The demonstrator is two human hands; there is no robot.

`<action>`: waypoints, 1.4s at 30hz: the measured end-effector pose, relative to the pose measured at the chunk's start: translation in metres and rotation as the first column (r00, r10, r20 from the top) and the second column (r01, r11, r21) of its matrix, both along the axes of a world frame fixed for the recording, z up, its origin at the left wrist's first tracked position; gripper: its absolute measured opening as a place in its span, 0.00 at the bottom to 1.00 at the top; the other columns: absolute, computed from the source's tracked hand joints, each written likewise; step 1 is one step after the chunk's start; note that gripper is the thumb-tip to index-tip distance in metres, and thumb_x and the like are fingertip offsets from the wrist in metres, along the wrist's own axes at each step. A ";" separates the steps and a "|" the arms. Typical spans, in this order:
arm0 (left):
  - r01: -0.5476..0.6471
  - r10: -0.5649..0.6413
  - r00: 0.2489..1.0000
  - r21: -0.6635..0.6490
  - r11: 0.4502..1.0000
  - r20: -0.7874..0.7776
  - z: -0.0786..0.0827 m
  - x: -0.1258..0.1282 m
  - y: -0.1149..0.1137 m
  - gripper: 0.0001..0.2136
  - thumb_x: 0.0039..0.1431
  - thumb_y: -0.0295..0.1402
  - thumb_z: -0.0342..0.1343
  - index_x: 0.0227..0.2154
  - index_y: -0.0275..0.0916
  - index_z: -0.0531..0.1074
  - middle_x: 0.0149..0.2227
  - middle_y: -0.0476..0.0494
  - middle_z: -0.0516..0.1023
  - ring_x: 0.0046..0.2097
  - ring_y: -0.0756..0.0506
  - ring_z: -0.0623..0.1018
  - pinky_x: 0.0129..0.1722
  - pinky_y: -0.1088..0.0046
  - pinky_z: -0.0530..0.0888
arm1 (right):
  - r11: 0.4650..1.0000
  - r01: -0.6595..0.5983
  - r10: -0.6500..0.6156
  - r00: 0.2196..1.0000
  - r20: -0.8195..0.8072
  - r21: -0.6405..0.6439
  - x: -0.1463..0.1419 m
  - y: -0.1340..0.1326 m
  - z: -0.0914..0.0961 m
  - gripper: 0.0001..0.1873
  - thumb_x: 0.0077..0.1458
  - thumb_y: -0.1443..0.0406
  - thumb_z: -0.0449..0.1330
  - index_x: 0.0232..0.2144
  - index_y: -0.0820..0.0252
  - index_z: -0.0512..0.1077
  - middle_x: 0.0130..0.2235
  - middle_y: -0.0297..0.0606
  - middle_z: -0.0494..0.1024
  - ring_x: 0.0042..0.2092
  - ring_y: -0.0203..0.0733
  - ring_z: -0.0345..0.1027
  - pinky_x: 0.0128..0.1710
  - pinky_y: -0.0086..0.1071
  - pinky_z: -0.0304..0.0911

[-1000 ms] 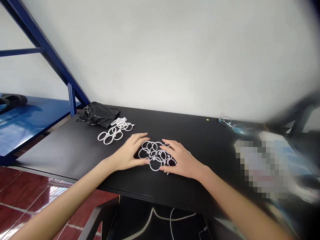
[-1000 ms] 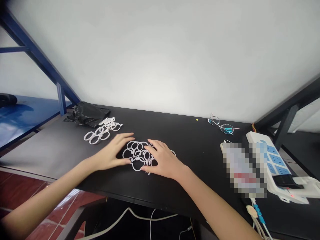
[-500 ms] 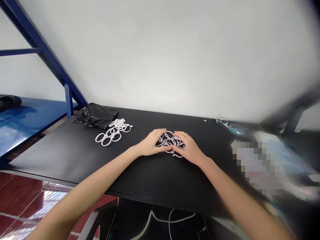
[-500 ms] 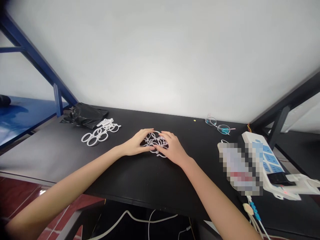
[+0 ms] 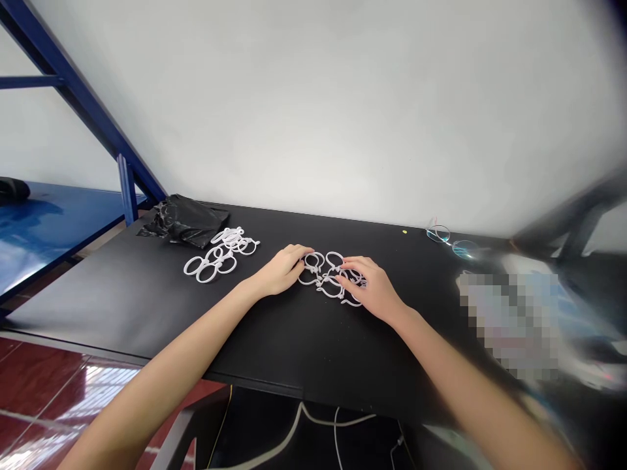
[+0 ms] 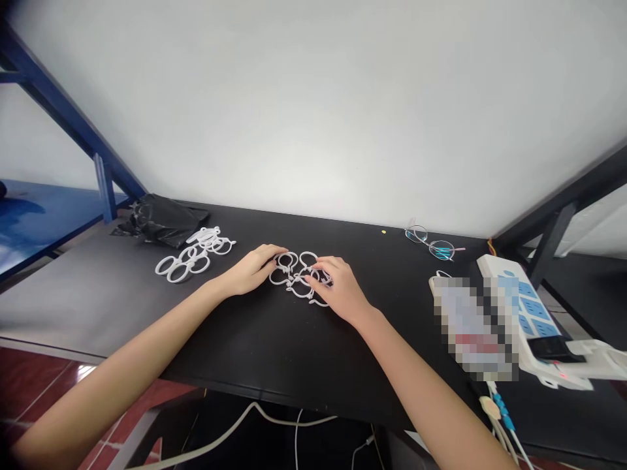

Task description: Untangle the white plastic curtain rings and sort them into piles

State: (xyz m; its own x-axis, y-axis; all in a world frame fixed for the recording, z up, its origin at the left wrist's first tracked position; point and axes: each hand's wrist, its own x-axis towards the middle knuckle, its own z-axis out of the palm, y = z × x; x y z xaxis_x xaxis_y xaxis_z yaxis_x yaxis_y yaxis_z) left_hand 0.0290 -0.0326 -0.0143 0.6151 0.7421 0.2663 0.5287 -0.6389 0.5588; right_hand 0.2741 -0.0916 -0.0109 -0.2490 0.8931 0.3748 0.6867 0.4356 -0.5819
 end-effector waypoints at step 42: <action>-0.160 0.180 0.961 -0.110 0.981 0.208 0.018 -0.001 -0.006 0.07 0.54 0.26 0.52 0.36 0.38 0.71 0.33 0.45 0.78 0.34 0.47 0.80 0.35 0.71 0.78 | 0.991 -0.127 0.106 0.912 0.396 0.028 -0.009 -0.014 0.012 0.23 0.57 0.47 0.58 0.47 0.53 0.74 0.62 0.46 0.66 0.62 0.61 0.58 0.57 0.60 0.59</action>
